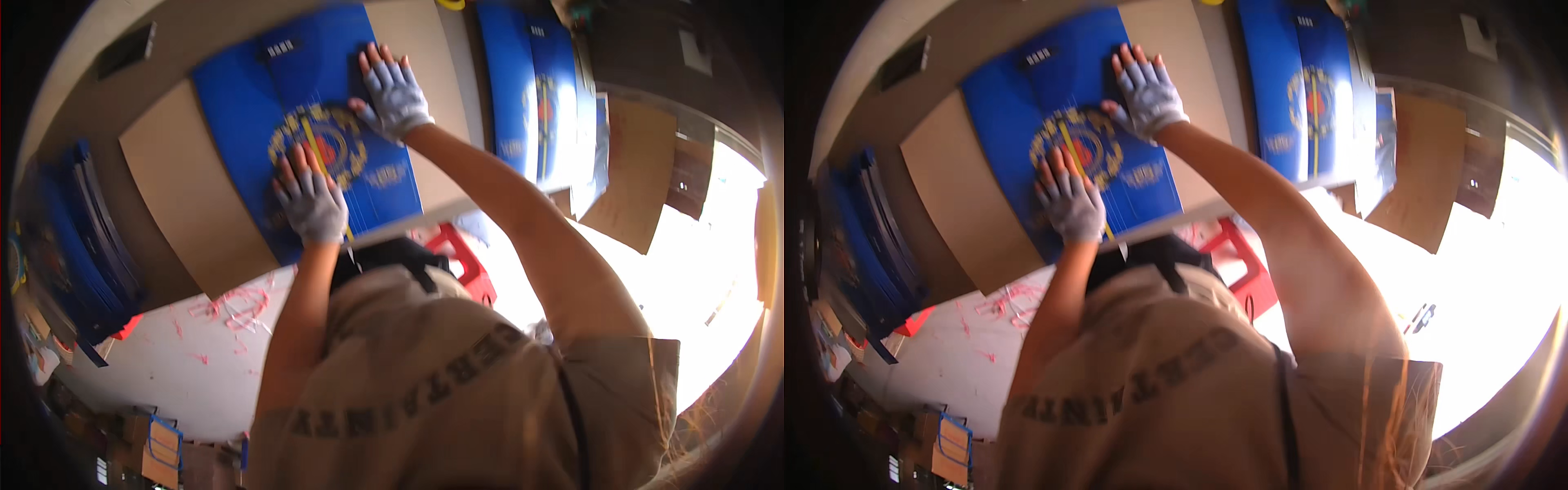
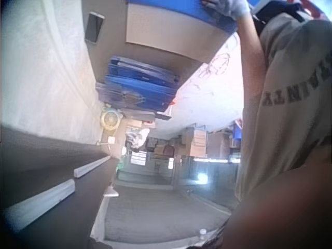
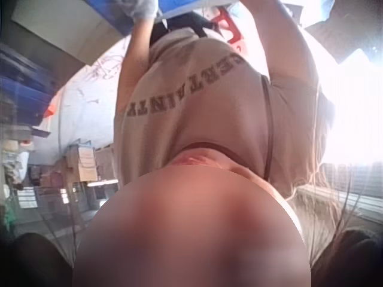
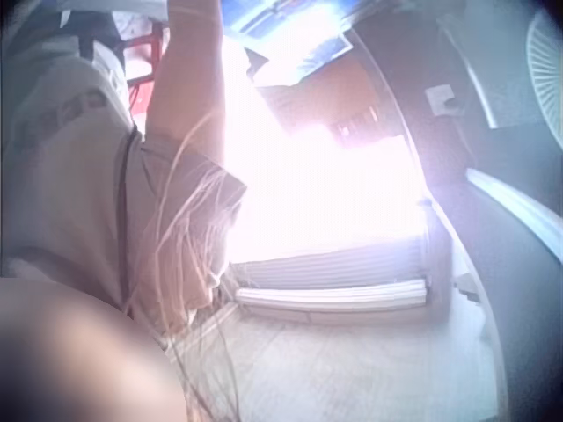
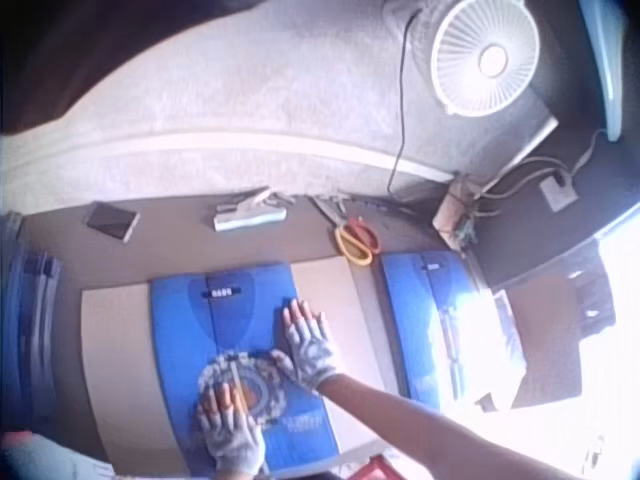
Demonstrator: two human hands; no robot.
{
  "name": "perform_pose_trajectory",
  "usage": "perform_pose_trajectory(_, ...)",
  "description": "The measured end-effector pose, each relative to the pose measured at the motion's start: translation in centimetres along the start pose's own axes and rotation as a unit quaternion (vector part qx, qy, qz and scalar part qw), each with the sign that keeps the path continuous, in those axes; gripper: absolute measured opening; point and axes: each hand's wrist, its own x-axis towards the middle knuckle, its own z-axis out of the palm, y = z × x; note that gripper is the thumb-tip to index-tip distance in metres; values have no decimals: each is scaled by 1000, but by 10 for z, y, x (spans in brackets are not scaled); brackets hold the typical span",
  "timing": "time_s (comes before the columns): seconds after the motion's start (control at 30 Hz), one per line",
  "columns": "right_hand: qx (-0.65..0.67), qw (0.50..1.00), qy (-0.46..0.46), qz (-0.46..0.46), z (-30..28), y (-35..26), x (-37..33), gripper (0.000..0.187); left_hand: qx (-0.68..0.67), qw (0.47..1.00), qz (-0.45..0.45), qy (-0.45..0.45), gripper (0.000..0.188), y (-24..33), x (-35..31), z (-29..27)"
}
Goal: Folding and pressing down blue folders on a work table.
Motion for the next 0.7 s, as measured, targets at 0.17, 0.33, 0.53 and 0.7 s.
perform_pose_trajectory(0.17, -44, 996, 80, 17, 28, 47, 167, 62, -1, 999, -13, -31, 52, 3, -7, 8)
perform_pose_trajectory(0.33, -77, 984, 147, 70, 15, 35, 195, 31, -17, 999, -26, -11, 52, -5, -10, 3)
perform_pose_trajectory(0.53, 27, 972, 226, -59, 20, 17, 93, 46, -14, 996, 85, 13, 50, -39, -5, 14)
perform_pose_trajectory(0.7, 48, 996, 78, 5, -1, -21, -105, 72, 33, 993, 92, 60, 49, -37, -4, 20)
